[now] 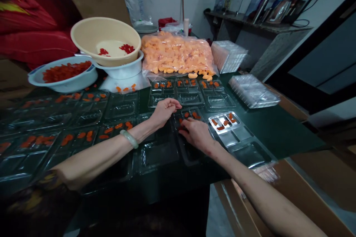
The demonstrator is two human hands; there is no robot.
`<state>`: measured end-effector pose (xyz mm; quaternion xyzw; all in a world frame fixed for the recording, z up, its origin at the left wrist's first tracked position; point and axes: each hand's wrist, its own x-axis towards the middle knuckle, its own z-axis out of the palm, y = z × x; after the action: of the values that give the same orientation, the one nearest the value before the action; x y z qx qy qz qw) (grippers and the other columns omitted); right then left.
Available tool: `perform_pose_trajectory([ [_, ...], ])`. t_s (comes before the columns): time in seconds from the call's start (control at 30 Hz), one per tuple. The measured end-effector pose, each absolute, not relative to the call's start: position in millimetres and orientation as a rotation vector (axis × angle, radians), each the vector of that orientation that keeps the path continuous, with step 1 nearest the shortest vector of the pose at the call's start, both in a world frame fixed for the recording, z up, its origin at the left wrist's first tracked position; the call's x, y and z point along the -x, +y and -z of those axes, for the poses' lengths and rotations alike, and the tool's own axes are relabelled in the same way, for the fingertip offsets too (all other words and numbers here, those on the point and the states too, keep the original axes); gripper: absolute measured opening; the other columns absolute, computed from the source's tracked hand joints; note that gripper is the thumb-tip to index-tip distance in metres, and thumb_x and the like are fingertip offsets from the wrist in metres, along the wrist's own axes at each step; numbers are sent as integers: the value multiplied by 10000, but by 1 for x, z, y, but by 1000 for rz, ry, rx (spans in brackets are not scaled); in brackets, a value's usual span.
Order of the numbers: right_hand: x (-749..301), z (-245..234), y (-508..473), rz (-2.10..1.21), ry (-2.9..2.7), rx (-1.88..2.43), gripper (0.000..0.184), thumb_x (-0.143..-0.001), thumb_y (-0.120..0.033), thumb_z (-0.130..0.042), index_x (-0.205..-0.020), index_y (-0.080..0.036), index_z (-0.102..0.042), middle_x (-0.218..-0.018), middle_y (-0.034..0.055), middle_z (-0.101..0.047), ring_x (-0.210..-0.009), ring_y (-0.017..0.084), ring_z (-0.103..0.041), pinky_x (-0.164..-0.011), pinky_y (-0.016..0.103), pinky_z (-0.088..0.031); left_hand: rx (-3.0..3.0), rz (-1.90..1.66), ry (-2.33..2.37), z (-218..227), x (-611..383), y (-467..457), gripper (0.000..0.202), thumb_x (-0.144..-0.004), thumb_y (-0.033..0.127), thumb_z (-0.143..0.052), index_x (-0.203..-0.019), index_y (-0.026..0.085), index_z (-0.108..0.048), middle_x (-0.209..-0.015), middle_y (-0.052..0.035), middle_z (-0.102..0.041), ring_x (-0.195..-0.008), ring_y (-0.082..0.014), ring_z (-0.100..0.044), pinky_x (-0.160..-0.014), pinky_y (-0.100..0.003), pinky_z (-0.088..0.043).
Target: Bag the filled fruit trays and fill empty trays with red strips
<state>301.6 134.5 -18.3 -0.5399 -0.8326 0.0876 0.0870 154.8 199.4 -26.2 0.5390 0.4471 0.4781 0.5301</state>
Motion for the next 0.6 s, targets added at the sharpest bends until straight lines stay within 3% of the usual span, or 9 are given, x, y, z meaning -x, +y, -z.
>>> perform_pose_trajectory([
  [0.13, -295, 19, 132, -170, -2530, 1642, 125, -839, -266, -515, -861, -201, -620, -868, 53, -647, -745, 183, -598, -554, 254, -310, -1332, -1168, 1017, 27, -149, 201, 196, -688, 32, -523, -853, 137, -519, -737, -18, -637, -720, -105, -616, -684, -233, -455],
  [0.37, -300, 17, 143, -272, -2221, 1682, 120, -803, -280, -518, -762, -203, -600, -681, 13, -629, -576, 144, -551, -529, 239, -295, -1545, -1110, 949, 28, -146, 198, 228, -579, 19, -649, -765, 147, -618, -750, -7, -640, -757, -121, -589, -722, -235, -445],
  [0.5, -295, 15, 151, -306, -2123, 1686, 118, -787, -291, -528, -772, -209, -611, -662, 7, -632, -579, 148, -557, -532, 239, -307, -1509, -1279, 1063, 3, -127, 209, 55, -691, 111, -602, -740, 132, -614, -689, -3, -614, -655, -93, -554, -634, -209, -427],
  [0.6, -284, 18, 158, -272, -2168, 1708, 123, -786, -303, -531, -737, -213, -600, -669, 9, -637, -597, 156, -566, -526, 242, -296, -1411, -1402, 1137, -20, -93, 214, 37, -730, 141, -574, -719, 124, -605, -637, 0, -599, -601, -81, -549, -576, -193, -415],
])
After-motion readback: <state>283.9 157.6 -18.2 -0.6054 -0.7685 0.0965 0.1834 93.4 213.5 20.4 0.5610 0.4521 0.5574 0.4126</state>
